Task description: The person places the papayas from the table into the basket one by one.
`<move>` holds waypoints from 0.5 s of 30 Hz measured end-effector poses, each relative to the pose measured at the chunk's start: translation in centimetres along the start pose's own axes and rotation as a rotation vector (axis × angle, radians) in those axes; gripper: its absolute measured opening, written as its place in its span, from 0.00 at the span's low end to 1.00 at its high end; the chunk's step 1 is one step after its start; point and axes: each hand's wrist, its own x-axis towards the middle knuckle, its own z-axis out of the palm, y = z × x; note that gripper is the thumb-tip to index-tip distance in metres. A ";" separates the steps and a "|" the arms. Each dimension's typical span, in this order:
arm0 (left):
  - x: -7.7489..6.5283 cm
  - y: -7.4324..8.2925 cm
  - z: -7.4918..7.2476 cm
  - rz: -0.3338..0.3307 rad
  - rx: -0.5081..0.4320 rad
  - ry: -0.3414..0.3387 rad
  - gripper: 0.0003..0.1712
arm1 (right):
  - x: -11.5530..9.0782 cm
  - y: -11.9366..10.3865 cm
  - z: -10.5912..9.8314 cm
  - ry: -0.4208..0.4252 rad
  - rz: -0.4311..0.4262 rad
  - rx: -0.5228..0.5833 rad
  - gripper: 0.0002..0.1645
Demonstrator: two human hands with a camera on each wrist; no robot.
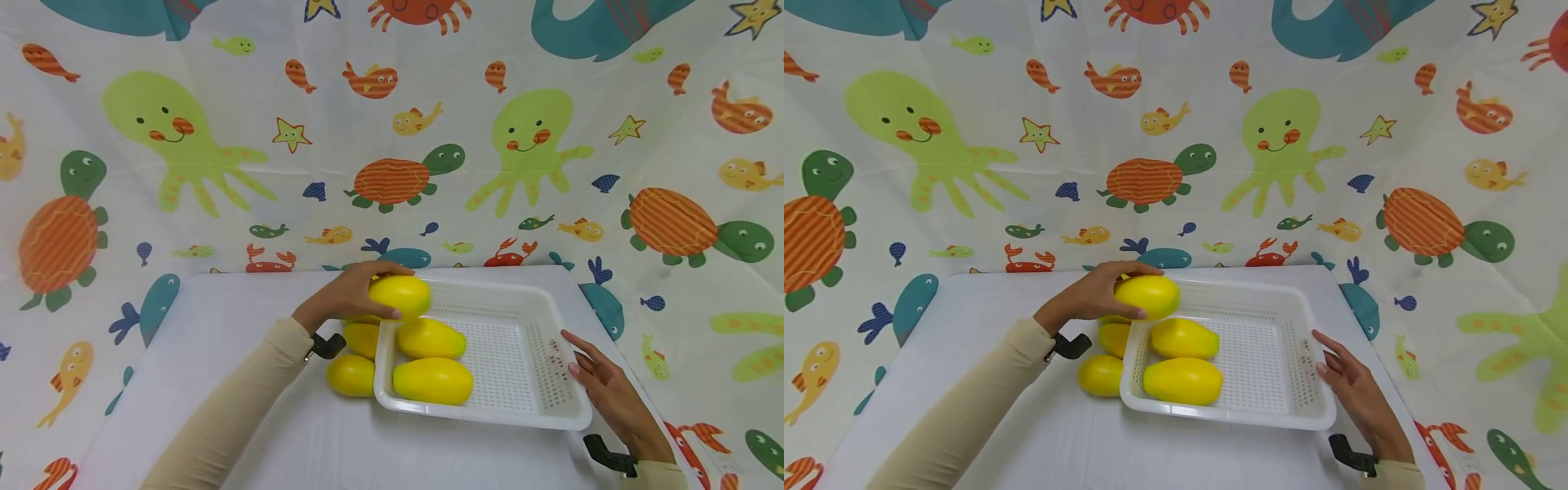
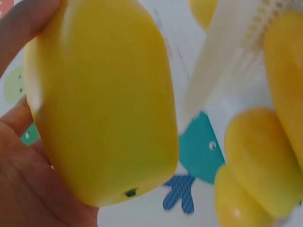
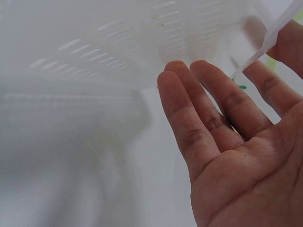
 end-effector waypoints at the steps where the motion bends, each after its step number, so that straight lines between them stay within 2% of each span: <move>1: 0.2 0.2 0.3 0.001 -0.006 -0.001 0.42 | 0.0 0.0 0.0 0.002 0.000 -0.002 0.44; 8: 1.3 1.7 2.6 0.015 -0.030 -0.027 0.42 | 0.0 0.0 0.0 0.007 -0.010 -0.005 0.44; 15: 2.3 3.0 4.4 0.029 -0.064 -0.091 0.40 | 0.0 0.0 0.0 0.013 -0.006 -0.009 0.44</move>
